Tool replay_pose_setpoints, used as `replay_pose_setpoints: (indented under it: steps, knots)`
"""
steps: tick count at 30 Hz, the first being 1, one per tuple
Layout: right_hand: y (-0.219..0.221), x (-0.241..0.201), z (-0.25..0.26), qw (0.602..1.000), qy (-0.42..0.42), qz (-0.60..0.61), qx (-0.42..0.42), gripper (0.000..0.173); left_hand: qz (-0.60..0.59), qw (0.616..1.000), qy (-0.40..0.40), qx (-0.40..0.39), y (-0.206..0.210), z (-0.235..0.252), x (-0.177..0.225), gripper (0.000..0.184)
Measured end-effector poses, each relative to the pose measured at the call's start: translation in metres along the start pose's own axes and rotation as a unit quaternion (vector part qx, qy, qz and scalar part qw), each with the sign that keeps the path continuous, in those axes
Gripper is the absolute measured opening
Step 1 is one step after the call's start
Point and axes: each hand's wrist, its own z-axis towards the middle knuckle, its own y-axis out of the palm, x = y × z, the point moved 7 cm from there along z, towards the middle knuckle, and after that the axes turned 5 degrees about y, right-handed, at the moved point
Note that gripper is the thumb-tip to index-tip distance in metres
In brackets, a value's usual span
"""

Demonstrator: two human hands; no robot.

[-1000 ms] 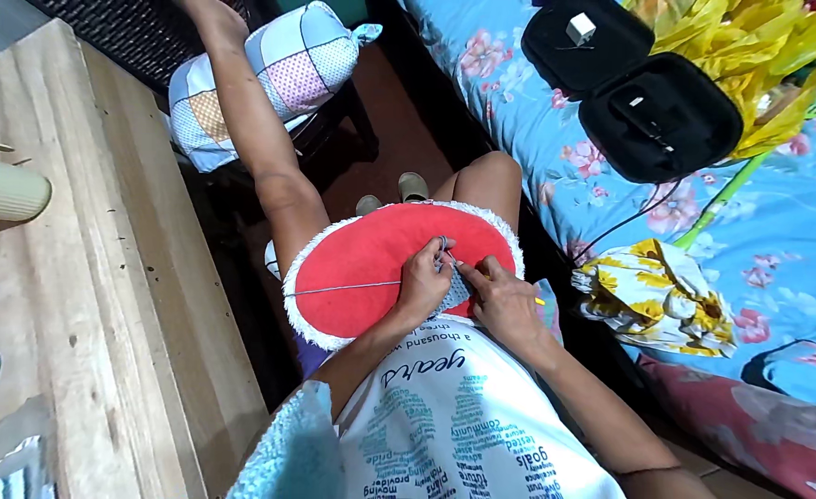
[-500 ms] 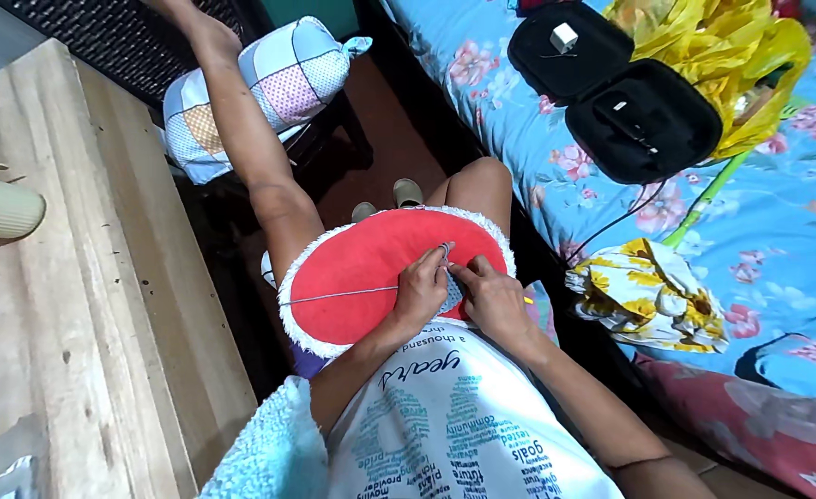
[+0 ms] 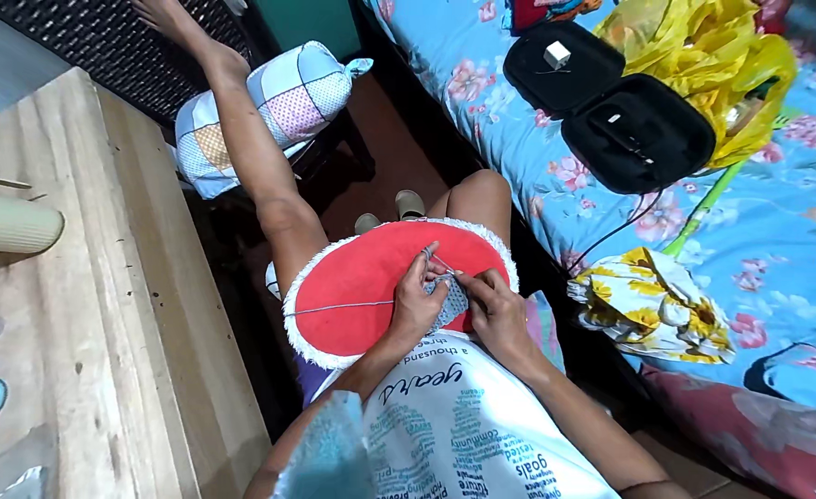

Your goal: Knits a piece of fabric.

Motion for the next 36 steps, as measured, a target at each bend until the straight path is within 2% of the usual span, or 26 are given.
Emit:
replay_pose_setpoints:
  steps: [4,9,12,15,18,20,28,36]
  knots:
    - [0.000,-0.007,0.001,1.000,-0.007,0.005,-0.002,0.036,0.000,1.000,-0.013,0.001,-0.005,-0.004,0.005,0.058]
    - [0.001,-0.014,0.000,0.994,-0.054,-0.091,0.014,0.034,-0.007,0.999,-0.039,0.018,-0.009,-0.004,-0.001,0.055]
    - [-0.002,-0.012,0.002,0.994,-0.060,-0.094,0.009,0.034,-0.011,0.998,-0.061,0.011,-0.009,-0.003,-0.002,0.056]
    - [-0.005,0.000,0.006,0.999,0.005,-0.003,-0.054,0.037,-0.041,0.997,-0.071,0.004,-0.009,-0.001,-0.002,0.055]
    - [-0.005,0.014,0.012,0.979,0.093,0.090,-0.158,0.036,-0.085,0.993,-0.082,-0.009,-0.008,-0.001,0.000,0.055]
    - [-0.005,0.019,0.012,0.972,0.105,0.116,-0.176,0.035,-0.102,0.991,-0.091,-0.014,-0.008,-0.001,0.000,0.055]
    - [-0.006,0.021,0.004,0.981,0.059,0.126,-0.132,0.035,-0.092,0.989,-0.118,-0.017,-0.007,-0.002,-0.002,0.057]
    - [-0.006,0.005,0.000,0.995,-0.023,0.001,-0.096,0.037,-0.053,0.992,-0.114,-0.010,-0.007,-0.002,-0.006,0.055]
